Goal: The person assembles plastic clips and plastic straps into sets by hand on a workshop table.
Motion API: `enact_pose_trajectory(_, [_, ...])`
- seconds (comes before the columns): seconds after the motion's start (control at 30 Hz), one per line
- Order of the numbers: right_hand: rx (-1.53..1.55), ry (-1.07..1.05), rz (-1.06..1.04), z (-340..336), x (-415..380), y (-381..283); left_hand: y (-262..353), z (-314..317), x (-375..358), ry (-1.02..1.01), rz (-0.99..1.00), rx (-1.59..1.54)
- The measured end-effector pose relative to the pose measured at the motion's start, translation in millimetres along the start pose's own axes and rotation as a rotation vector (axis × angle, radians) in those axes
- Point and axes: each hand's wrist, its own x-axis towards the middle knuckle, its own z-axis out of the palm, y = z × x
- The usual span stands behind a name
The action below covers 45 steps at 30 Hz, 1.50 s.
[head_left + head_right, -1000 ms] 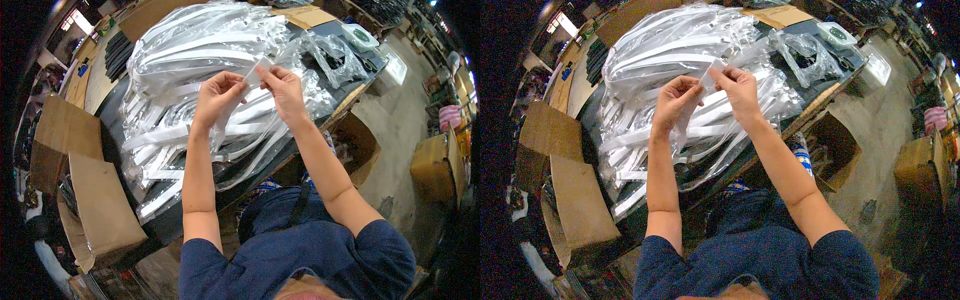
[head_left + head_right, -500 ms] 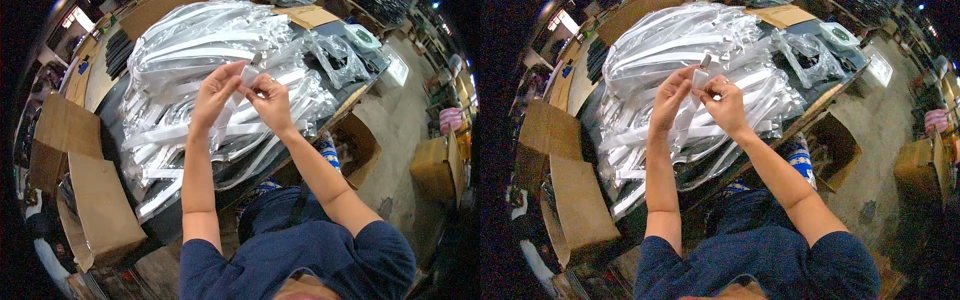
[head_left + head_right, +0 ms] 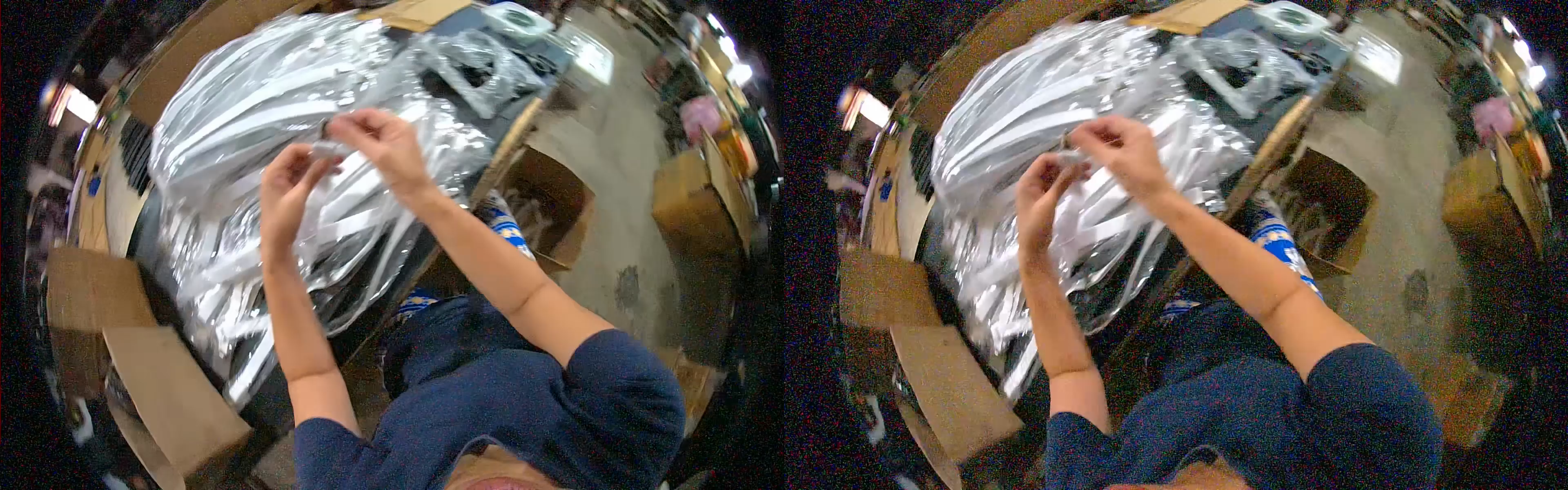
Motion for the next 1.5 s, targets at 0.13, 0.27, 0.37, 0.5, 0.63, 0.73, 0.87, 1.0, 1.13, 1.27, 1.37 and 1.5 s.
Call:
enact_pose_trajectory(0.13, [-0.080,-0.019,-0.035,-2.9,-2.3,-8.8,2.9,5.3,-1.3,-0.004,-0.021,-0.058])
enact_pose_trajectory(0.27, [-0.088,0.020,0.001,-10.4,-2.7,-7.9,-3.1,3.5,0.4,-0.078,-0.062,-0.027])
enact_pose_trajectory(0.37, [-0.038,0.066,0.001,-12.1,0.1,2.1,-5.2,3.1,-0.4,-0.106,-0.118,0.003])
enact_pose_trajectory(0.5, [0.124,0.135,0.099,-12.4,-0.6,12.9,-1.5,13.0,-2.6,-0.031,-0.098,-0.083])
enact_pose_trajectory(0.63, [0.138,0.140,0.099,-8.3,2.8,16.9,-9.8,5.2,-0.6,0.011,-0.142,-0.170])
enact_pose_trajectory(0.73, [0.083,0.078,0.072,-3.1,6.9,11.7,-30.2,-4.6,3.2,0.033,-0.108,-0.089])
enact_pose_trajectory(0.87, [-0.001,-0.039,-0.053,-28.2,33.9,7.4,-24.0,-2.6,3.5,0.064,-0.083,0.003])
enact_pose_trajectory(1.0, [-0.802,0.341,-0.184,-122.0,74.6,-17.0,-10.2,-0.3,1.9,0.132,-0.061,-0.112])
enact_pose_trajectory(1.13, [-1.328,0.292,-0.187,-243.6,117.5,10.2,-25.2,-10.8,3.8,0.058,-0.003,-0.030])
enact_pose_trajectory(1.27, [-1.726,0.147,-0.093,-288.4,130.8,30.0,-22.1,-9.0,2.2,0.037,0.067,-0.053])
enact_pose_trajectory(1.37, [-1.852,0.074,-0.084,-284.1,137.6,27.5,-16.7,-8.4,1.6,0.089,-0.003,-0.106])
enact_pose_trajectory(1.5, [-2.006,0.032,0.158,-250.7,133.5,20.1,-19.4,-9.9,5.7,0.136,0.030,-0.213])
